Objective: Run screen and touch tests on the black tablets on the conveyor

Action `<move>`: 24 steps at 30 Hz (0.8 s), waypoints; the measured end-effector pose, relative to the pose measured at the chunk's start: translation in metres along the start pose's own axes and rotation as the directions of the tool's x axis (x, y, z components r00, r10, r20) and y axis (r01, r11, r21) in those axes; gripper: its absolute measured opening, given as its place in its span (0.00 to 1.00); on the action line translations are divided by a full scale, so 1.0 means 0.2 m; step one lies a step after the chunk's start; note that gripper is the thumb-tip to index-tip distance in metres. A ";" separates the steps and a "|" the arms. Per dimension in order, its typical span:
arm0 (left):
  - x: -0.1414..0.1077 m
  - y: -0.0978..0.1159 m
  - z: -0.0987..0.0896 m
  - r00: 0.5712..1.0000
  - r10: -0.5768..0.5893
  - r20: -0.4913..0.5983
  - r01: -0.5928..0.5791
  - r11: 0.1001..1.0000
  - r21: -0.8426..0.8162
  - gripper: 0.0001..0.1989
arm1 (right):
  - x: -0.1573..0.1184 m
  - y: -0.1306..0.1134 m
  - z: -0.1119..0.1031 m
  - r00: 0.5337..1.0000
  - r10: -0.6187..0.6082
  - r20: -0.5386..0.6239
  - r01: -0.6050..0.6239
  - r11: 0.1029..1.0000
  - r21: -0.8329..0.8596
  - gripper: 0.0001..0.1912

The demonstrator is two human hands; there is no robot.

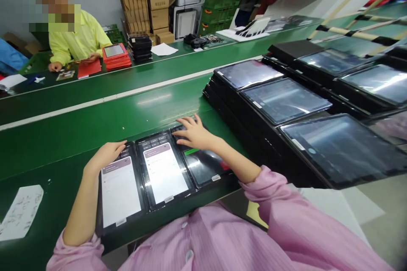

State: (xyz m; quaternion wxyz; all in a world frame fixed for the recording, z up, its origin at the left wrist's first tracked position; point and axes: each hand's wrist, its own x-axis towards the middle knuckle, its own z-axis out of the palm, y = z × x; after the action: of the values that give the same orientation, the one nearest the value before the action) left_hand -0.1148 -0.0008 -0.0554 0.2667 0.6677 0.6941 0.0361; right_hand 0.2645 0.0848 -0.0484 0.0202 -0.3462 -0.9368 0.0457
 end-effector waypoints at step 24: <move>0.02 0.01 0.03 1.000 -0.021 -0.018 0.021 1.000 -0.003 0.27 | -0.10 0.58 0.24 0.739 0.517 -0.432 -0.078 0.702 0.708 0.34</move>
State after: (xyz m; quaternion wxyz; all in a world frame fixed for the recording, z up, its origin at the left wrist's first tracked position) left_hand -0.1106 0.0018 -0.0616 0.2618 0.6597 0.7033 0.0406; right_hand 0.3509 0.1554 -0.1079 0.4271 -0.4683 -0.7296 0.2569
